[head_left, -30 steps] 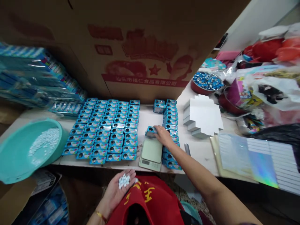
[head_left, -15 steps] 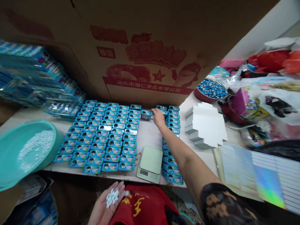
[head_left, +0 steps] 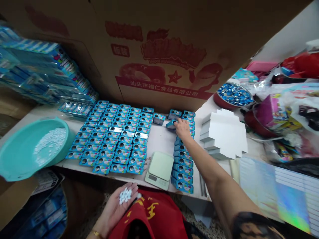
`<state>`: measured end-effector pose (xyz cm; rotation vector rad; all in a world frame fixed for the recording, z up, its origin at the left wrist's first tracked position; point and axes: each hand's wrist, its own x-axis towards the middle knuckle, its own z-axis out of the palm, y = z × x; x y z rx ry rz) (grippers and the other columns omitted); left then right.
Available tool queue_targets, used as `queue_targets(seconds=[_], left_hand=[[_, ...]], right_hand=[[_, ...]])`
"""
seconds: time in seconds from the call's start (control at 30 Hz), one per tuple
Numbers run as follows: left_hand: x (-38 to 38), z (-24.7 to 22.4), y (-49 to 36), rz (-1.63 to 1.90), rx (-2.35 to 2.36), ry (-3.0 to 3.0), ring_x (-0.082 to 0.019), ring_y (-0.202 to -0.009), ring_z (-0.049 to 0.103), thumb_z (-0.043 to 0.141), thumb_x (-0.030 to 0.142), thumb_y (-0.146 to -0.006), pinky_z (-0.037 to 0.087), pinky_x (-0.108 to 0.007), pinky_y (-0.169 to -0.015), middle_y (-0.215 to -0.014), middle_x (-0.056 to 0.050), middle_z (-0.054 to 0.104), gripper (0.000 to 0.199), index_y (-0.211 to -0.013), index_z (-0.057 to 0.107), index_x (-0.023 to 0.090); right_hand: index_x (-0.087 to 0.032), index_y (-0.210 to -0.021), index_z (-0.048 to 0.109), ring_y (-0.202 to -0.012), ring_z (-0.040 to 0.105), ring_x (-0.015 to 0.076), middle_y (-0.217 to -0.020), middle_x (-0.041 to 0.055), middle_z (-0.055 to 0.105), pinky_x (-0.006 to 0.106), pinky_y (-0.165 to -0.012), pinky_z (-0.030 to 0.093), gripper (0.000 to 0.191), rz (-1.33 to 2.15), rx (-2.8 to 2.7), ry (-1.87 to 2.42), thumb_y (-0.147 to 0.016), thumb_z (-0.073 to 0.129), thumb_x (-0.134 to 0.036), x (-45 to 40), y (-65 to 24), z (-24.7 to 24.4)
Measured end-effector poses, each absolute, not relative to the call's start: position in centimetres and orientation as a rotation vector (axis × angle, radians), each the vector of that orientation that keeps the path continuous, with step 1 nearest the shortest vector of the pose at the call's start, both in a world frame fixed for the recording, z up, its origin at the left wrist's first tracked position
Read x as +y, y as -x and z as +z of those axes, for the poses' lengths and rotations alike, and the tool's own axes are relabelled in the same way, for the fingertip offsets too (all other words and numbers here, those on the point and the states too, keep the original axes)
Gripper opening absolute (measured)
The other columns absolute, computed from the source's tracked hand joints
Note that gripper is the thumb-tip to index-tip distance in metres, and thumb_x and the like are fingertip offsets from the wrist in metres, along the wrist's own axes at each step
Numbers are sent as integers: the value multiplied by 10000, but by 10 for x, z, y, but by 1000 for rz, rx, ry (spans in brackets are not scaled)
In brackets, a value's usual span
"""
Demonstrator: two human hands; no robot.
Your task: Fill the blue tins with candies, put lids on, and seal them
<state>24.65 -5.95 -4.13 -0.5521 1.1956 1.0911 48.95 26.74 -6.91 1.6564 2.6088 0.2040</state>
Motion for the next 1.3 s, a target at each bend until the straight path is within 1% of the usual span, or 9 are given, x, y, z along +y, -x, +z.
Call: queue_targets(seconds=[0.1, 0.27, 0.37, 0.5, 0.6, 0.67, 0.8, 1.03, 1.3], left_hand=[[-50, -36, -247, 1060, 1130, 508, -277, -929, 626, 511, 65, -778, 507, -408, -832, -955, -195, 659, 375, -1149, 471, 25], [-36, -30, -250, 1012, 1040, 450, -263, -980, 607, 492, 71, -787, 492, -397, -863, -1000, -188, 648, 275, -1059, 527, 57], [-32, -27, -252, 990, 1003, 398, -262, -1020, 586, 482, 73, -793, 475, -396, -891, -1041, -186, 636, 262, -1049, 539, 60], [-34, -25, -256, 957, 948, 339, -258, -1041, 573, 465, 62, -797, 465, -391, -902, -1088, -190, 615, 294, -1080, 542, 48], [-41, -27, -259, 960, 935, 325, -212, -916, 626, 434, 43, -798, 496, -352, -841, -981, -147, 655, 337, -1115, 546, 63], [-48, -29, -260, 960, 972, 324, -173, -788, 643, 422, 31, -792, 513, -313, -780, -860, -96, 671, 362, -1122, 558, 92], [-61, -28, -257, 938, 1048, 308, -153, -759, 632, 391, -5, -769, 505, -268, -741, -888, -74, 667, 431, -1148, 554, 118], [-67, -16, -258, 911, 1109, 308, -133, -793, 619, 312, 5, -812, 465, -234, -780, -871, -49, 666, 400, -1113, 564, 85], [-69, -32, -259, 919, 1097, 189, -184, -933, 607, 534, 22, -734, 420, -285, -910, -955, -84, 665, 268, -973, 633, 92]], right_hand=[[-214, -989, 614, -968, 416, 234, -1165, 91, 492, 371, -836, 288, 269, 124, 2735, -1420, -850, 391, -156, 207, -495, -45], [-218, -977, 605, -917, 434, 228, -1072, 94, 528, 338, -733, 336, 242, -100, 2829, -1087, -852, 409, -152, 112, -479, -32], [-206, -967, 607, -906, 448, 216, -1040, 95, 547, 341, -750, 352, 226, -202, 2800, -1109, -864, 412, -156, 84, -471, -39], [-160, -1040, 577, -972, 439, 217, -1095, 117, 537, 367, -840, 353, 232, -347, 2929, -1248, -885, 422, -236, 52, -458, -36], [-148, -1058, 554, -914, 459, 193, -1034, 100, 549, 332, -802, 392, 262, -648, 3056, -1099, -880, 446, -306, 21, -433, -26], [-153, -1048, 548, -880, 469, 183, -980, 80, 552, 305, -755, 416, 233, -800, 3042, -993, -863, 478, -277, 3, -414, -24], [-151, -942, 569, -856, 490, 180, -927, 62, 554, 286, -704, 436, 137, -899, 2963, -852, -857, 466, -182, -14, -392, -32], [-169, -911, 573, -834, 525, 171, -911, 55, 560, 281, -681, 447, 132, -994, 2921, -787, -865, 472, -241, -15, -390, -37], [-159, -922, 565, -822, 530, 158, -900, 58, 568, 271, -711, 438, 130, -1073, 2924, -839, -866, 454, -196, -12, -393, -45]])
